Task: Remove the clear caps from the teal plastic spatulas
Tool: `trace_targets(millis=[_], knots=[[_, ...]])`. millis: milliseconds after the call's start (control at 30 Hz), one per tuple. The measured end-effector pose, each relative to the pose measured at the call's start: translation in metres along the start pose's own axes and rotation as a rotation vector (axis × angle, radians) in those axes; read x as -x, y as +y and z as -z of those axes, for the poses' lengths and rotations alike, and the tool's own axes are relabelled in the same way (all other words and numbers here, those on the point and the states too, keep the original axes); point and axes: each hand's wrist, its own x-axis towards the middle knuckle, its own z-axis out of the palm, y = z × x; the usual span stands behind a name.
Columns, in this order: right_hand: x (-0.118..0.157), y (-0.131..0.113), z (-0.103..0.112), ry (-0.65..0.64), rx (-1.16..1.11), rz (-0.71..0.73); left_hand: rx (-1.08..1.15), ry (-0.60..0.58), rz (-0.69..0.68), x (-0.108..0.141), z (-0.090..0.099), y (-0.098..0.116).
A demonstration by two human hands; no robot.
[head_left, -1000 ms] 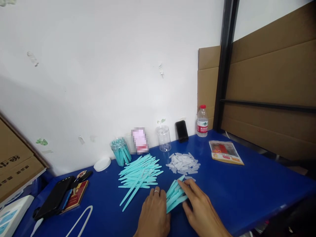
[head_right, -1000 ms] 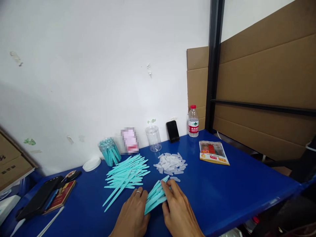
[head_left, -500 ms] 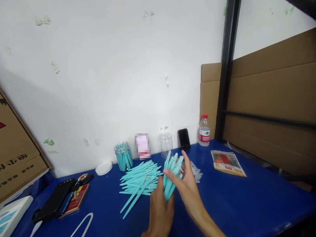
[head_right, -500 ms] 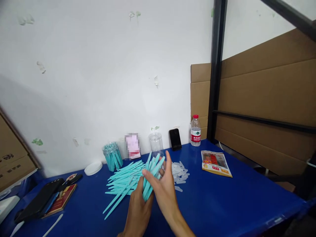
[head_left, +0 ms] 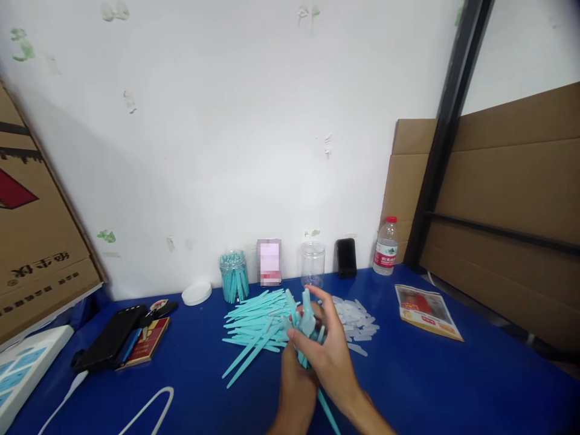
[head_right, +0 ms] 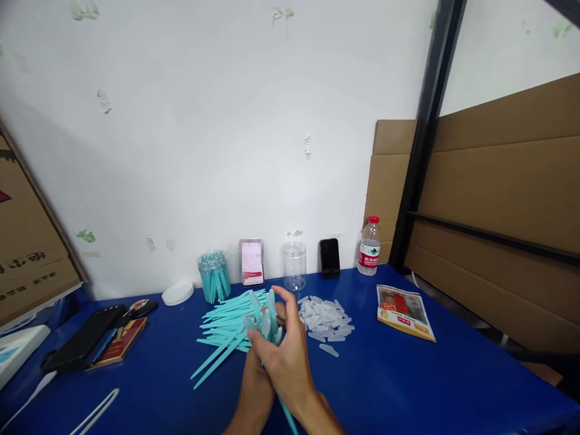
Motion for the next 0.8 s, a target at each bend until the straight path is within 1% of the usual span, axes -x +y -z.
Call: trace_targets(millis=[67,133,233,300,367,400,433,500,567,733,800], knots=[[0.001,0.000,0.002,-0.019,-0.037,0.029,-0.022,-0.006,-0.033,-0.002,0.000,0.005],[-0.001,-0.004,0.003,-0.018,-0.011,0.062,-0.025,0.015,-0.041,-0.006,-0.003,0.013],[-0.006,-0.016,0.004,0.012,0.114,0.112,-0.006,0.045,0.026,-0.011,-0.007,0.020],[-0.011,-0.024,0.005,0.086,0.213,0.207,-0.006,0.034,0.067,-0.013,-0.010,0.017],[-0.015,-0.031,0.006,0.139,0.315,0.314,-0.033,0.024,0.101,-0.014,-0.011,0.008],[-0.017,-0.034,0.007,0.124,0.360,0.349,-0.056,0.033,0.116,-0.014,-0.012,0.003],[-0.019,-0.035,0.007,0.077,0.399,0.368,-0.081,0.044,0.131,-0.014,-0.012,-0.001],[-0.021,-0.034,0.008,-0.045,0.463,0.369,-0.122,0.058,0.149,-0.012,-0.010,-0.008],[-0.021,-0.031,0.010,-0.104,0.511,0.357,-0.134,0.055,0.144,-0.011,-0.007,-0.009],[-0.024,-0.026,0.013,-0.075,0.595,0.303,-0.150,-0.042,0.144,-0.010,-0.003,0.000],[-0.029,-0.029,0.015,-0.089,0.573,0.266,-0.186,-0.088,0.156,-0.010,-0.003,0.001]])
